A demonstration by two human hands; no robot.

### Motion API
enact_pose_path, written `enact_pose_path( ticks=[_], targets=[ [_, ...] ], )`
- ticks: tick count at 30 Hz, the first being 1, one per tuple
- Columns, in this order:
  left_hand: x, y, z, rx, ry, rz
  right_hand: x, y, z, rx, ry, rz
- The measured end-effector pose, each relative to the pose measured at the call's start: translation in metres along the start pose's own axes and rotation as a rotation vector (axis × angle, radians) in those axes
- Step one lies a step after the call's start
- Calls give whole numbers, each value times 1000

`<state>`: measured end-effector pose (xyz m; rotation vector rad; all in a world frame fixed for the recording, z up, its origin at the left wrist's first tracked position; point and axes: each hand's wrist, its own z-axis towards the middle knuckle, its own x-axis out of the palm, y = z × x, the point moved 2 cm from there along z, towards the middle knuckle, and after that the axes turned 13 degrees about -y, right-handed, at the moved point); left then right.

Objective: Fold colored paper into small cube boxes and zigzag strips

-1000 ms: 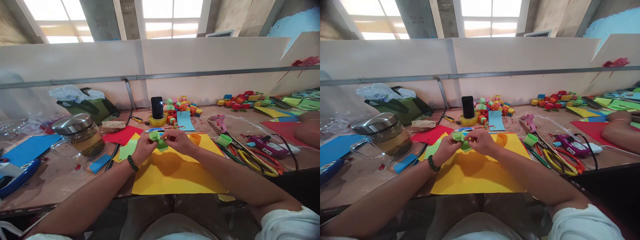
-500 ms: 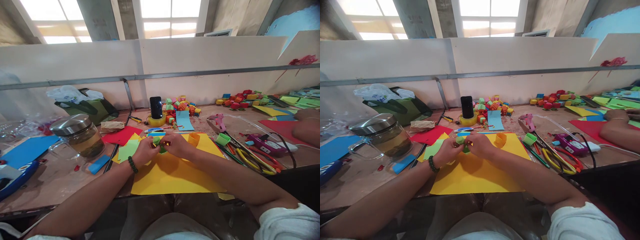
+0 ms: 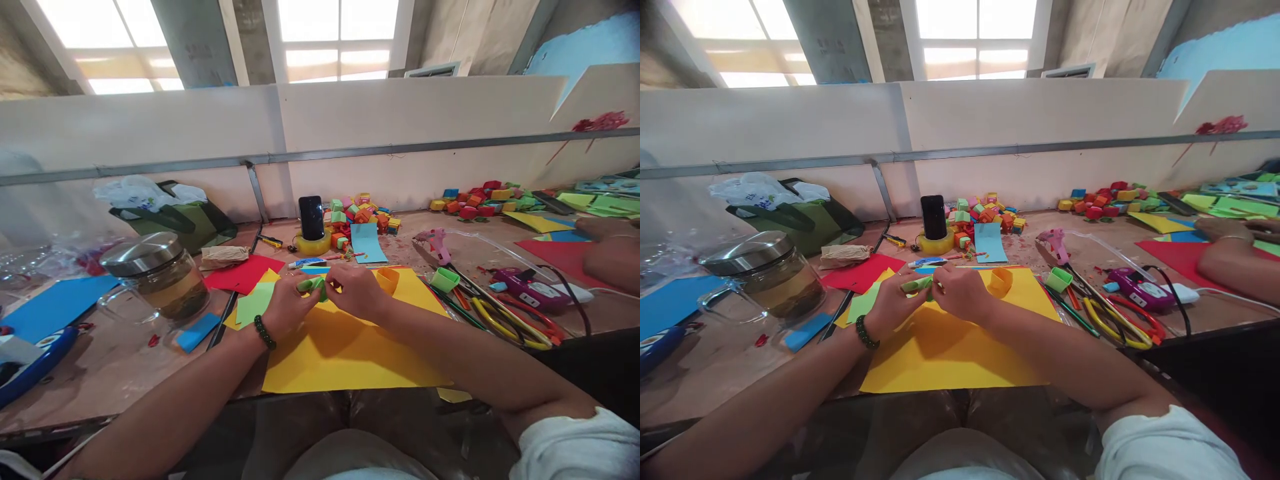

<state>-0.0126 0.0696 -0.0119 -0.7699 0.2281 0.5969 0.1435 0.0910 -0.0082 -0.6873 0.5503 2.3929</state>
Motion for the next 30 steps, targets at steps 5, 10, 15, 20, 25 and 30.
enact_pose_path(
  ticks=[5, 10, 15, 20, 25, 30],
  targets=[
    [-2, -3, -1, 84, -33, 7, -3, 8, -5, -139, -55, -98],
    [-7, -5, 0, 75, -91, -30, -9, 0, 0, -99, -78, 131],
    [-10, -6, 1, 3, -158, -63, -9, -23, 13, 166, -9, 568],
    [-12, -8, 1, 68, -176, -114, -1, -31, 18, 373, 141, 900],
    [-12, -8, 0, 102, -168, -111, -2, -25, 19, 388, 109, 942],
    [-11, -12, -1, 121, -141, -98, -4, -19, 19, 279, 135, 879]
  ],
)
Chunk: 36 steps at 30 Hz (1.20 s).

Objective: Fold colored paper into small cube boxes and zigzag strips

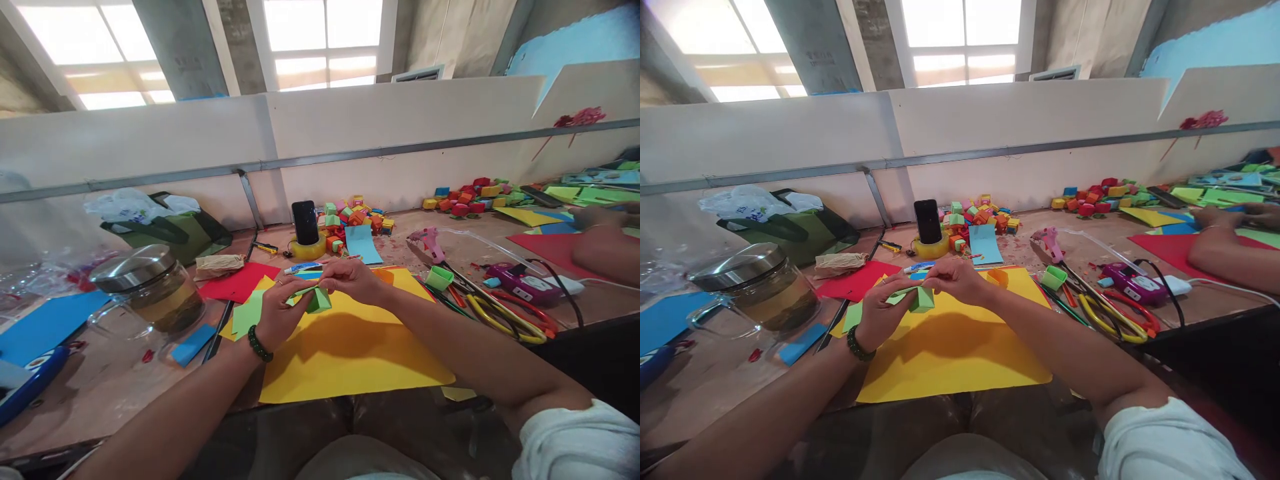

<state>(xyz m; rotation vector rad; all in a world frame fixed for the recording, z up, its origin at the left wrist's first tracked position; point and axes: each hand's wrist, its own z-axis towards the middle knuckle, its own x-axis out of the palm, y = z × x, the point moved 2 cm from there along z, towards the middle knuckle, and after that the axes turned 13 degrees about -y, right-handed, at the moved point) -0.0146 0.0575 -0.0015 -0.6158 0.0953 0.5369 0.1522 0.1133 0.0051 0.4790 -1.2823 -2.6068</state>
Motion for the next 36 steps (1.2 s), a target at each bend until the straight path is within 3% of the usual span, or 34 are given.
enact_pose_path(
  ticks=[5, 10, 24, 30, 36],
  targets=[
    [-2, -2, 0, 7, -71, 13, 1, -7, -1, 131, 28, 134],
    [-2, -3, -2, 52, -47, 31, 1, -10, 0, 173, 85, 204],
    [1, -9, -8, -198, -50, -14, 2, -8, -2, 233, 175, 211],
    [3, -3, -8, -202, 4, 8, 3, -4, -2, 262, 202, 161],
    [7, 1, -10, -122, 46, 32, 5, 5, -6, 78, 77, -126]
  ],
)
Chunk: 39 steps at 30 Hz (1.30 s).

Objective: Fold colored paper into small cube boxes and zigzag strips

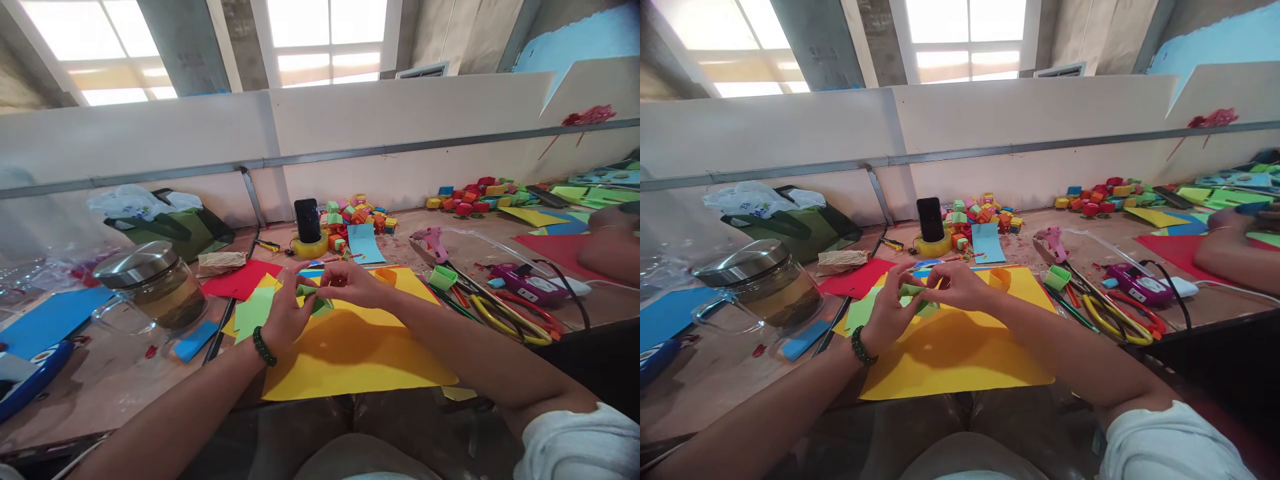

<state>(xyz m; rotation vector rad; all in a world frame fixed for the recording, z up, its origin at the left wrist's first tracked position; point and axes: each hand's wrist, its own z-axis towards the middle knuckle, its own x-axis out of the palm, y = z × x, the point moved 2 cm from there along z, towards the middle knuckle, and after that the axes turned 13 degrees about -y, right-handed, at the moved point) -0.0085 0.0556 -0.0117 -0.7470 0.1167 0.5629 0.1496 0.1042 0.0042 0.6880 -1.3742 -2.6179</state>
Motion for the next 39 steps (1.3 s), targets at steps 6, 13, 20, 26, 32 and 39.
enact_pose_path(
  ticks=[6, 13, 20, 26, 32, 39],
  targets=[
    [1, 0, -4, 108, -43, 2, 9, 17, -14, -21, -115, -302],
    [4, 2, 3, -153, 56, -223, 7, 14, -12, 21, -196, -422],
    [1, 6, 18, -580, 302, -237, 2, 4, -1, 107, -211, -408],
    [2, 4, 16, -652, 343, -253, 6, 2, -4, 67, -200, -404],
    [3, 13, 10, -326, 338, -90, 12, 7, -10, 84, -137, -494],
    [2, 17, 3, -74, 204, 129, 12, 9, -13, -71, -137, -625]
  ],
)
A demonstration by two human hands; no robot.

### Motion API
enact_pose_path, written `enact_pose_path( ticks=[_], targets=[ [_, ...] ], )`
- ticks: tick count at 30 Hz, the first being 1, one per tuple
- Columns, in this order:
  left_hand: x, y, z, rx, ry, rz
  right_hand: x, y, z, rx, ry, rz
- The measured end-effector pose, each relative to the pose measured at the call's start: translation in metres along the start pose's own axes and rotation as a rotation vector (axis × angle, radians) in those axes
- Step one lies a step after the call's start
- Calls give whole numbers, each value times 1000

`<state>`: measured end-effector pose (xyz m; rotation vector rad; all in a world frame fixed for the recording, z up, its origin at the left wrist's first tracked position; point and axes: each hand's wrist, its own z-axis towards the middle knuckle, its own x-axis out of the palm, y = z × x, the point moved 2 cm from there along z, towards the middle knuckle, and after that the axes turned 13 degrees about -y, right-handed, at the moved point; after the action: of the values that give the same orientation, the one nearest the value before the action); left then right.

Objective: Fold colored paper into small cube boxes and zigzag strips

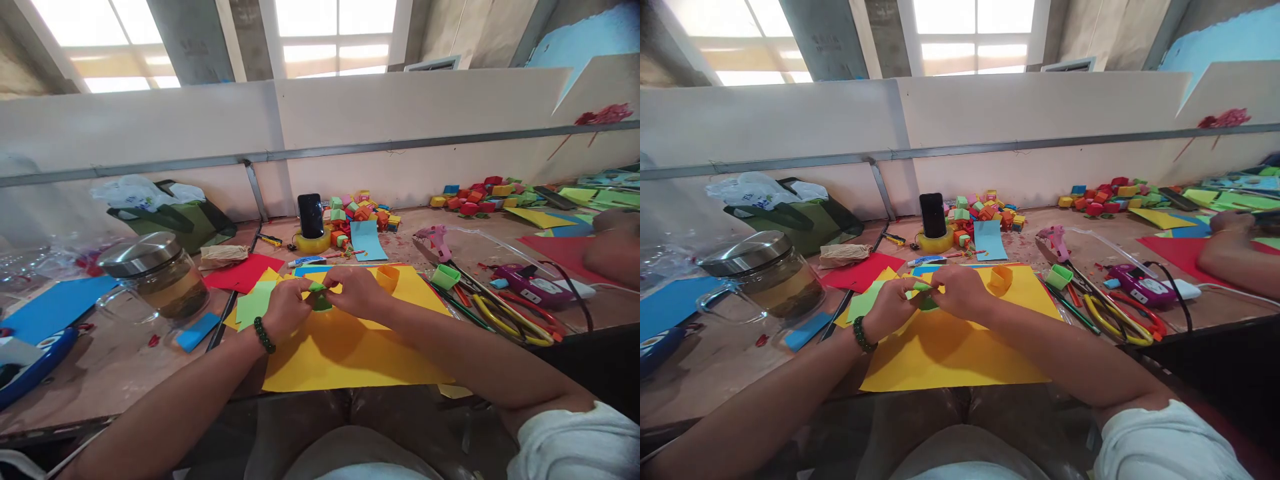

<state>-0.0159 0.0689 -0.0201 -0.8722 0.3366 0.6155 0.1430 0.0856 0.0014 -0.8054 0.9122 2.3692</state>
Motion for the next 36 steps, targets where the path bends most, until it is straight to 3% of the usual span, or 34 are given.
enact_pose_path(
  ticks=[3, 7, 10, 14, 16, 23, 30, 36],
  targets=[
    [1, 1, 1, 41, 9, 71, 0, -2, 1, -125, -12, -57],
    [2, 0, 1, 88, 49, 167, 3, -7, 3, -130, 0, 26],
    [-3, -5, 1, 155, -53, 182, 0, -8, 7, -112, -50, 302],
    [-14, -16, 0, 322, -207, 53, -16, -11, 11, 51, -247, 602],
    [-21, -20, -1, 422, -264, 11, -22, -13, 13, 101, -281, 696],
    [-27, -18, -4, 526, -338, -28, -13, -13, 17, 68, 45, 933],
    [-22, -29, -5, 516, -315, -17, -5, -15, 18, 72, 26, 953],
    [-20, -25, -5, 527, -295, -4, 1, -19, 18, 130, 42, 937]
  ],
)
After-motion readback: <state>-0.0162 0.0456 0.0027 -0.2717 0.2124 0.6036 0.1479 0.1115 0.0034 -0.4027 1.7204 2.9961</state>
